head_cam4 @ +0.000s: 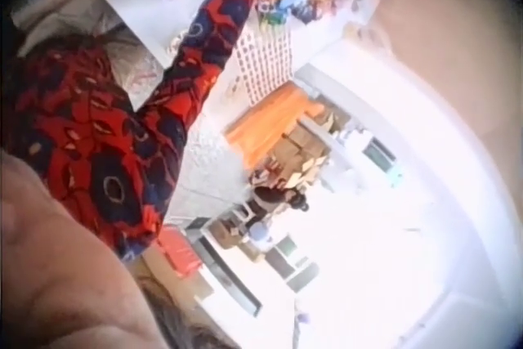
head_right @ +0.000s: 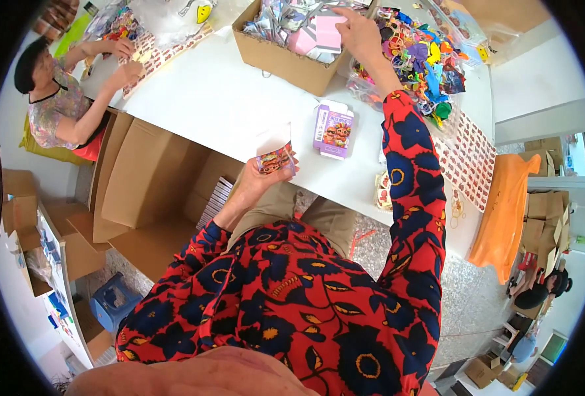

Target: Manually placing small toy components or cards into individual paper packets for production.

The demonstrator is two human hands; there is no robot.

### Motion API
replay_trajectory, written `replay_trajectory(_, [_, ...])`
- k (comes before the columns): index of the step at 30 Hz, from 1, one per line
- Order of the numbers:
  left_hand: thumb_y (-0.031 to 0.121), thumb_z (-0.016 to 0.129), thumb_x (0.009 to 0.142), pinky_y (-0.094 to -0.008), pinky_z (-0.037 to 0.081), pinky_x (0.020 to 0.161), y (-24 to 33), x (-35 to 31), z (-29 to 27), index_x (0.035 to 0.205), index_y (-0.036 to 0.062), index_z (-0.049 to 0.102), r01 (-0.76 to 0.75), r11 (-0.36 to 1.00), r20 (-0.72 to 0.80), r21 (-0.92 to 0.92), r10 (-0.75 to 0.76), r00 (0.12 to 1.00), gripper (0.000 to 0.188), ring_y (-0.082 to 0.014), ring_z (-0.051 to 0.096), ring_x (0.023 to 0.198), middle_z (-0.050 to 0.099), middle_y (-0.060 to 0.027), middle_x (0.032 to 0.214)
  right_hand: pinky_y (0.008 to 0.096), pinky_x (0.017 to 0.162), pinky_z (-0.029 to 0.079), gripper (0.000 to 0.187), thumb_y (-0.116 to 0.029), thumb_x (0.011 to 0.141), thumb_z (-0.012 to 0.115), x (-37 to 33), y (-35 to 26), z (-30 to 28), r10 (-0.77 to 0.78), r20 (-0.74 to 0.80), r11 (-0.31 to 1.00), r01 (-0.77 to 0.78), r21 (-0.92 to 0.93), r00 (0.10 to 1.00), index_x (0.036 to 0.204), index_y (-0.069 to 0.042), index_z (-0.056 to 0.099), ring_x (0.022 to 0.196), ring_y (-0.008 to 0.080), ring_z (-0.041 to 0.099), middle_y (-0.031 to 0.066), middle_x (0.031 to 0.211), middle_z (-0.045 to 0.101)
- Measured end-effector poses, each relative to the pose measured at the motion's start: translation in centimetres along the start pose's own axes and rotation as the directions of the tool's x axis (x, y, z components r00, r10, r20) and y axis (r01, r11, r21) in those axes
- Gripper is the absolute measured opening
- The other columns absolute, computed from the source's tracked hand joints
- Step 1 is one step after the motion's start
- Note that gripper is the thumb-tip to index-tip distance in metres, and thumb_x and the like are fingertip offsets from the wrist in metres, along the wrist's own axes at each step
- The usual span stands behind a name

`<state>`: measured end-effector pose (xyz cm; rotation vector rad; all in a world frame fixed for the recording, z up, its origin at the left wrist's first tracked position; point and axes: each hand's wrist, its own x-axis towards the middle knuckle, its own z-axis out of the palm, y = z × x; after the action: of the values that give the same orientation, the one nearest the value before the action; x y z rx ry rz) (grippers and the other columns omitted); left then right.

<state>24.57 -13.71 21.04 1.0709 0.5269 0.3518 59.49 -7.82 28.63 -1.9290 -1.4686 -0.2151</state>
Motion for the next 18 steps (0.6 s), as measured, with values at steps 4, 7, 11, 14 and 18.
replay_trajectory(4, [0.008, 0.07, 0.08, -0.0304, 0.052, 0.078, -0.5, -0.5, -0.1, 0.121, -0.002, 0.053, -0.026, 0.999, 0.004, 0.033, 0.026, 1.0, 0.046, -0.0201, 0.065, 0.093, 0.065, -0.0116, 0.104, 0.0333, 0.064, 0.05, 0.035, -0.012, 0.08, 0.062, -0.8, 0.1, 0.7, 0.042, -0.072, 0.999, -0.042, -0.002, 0.997, 0.115, -0.012, 0.059, 0.065, 0.0238, 0.065, 0.0099, 0.071, 0.066])
replay_trajectory(7, [0.008, 0.07, 0.079, -0.0304, 0.052, 0.077, -0.8, -0.6, -0.3, 0.122, -0.0011, 0.054, -0.015, 1.0, -0.004, 0.017, 0.015, 1.0, 0.046, -0.0204, 0.064, 0.093, 0.065, -0.0114, 0.104, 0.0341, 0.065, 0.05, 0.033, -0.012, 0.079, 0.062, -1.0, 1.1, 0.7, 0.092, -0.047, 0.996, -0.091, 0.022, 0.995, 0.112, -0.01, 0.059, 0.068, 0.0238, 0.065, 0.0106, 0.074, 0.066])
replay_trajectory(11, [0.007, 0.07, 0.079, -0.0304, 0.052, 0.077, -1.3, -0.5, -1.0, 0.122, -0.0007, 0.053, -0.014, 0.998, -0.022, 0.054, 0.016, 1.0, 0.047, -0.0202, 0.064, 0.093, 0.065, -0.0112, 0.104, 0.0379, 0.071, 0.051, 0.031, -0.018, 0.073, 0.07, -0.4, 1.9, 1.6, 0.206, -0.146, 0.976, -0.192, 0.102, 0.968, 0.101, -0.01, 0.061, 0.078, 0.0295, 0.065, 0.0127, 0.082, 0.067])
replay_trajectory(14, [0.009, 0.07, 0.079, -0.0302, 0.052, 0.077, -1.2, -0.7, -1.1, 0.122, -0.0007, 0.053, -0.008, 0.999, -0.037, 0.038, 0.009, 0.999, 0.047, -0.0203, 0.064, 0.094, 0.065, -0.0112, 0.104, 0.0351, 0.07, 0.051, 0.031, -0.02, 0.07, 0.073, -0.2, 1.8, 1.6, 0.231, -0.093, 0.964, -0.215, 0.153, 0.969, 0.098, -0.009, 0.063, 0.075, 0.025, 0.065, 0.0106, 0.082, 0.067])
replay_trajectory(18, [0.01, 0.071, 0.079, -0.0294, 0.052, 0.077, -0.6, 0.0, 0.1, 0.12, -0.0019, 0.055, 0.033, 0.999, 0.011, 0.012, -0.033, 0.999, 0.045, -0.0192, 0.064, 0.093, 0.065, -0.011, 0.103, 0.0261, 0.06, 0.049, 0.024, -0.015, 0.075, 0.071, -0.9, 4.6, 0.0, 0.311, -0.166, 0.945, -0.285, 0.163, 0.936, 0.093, -0.001, 0.063, 0.063, 0.0129, 0.06, 0.0039, 0.073, 0.064])
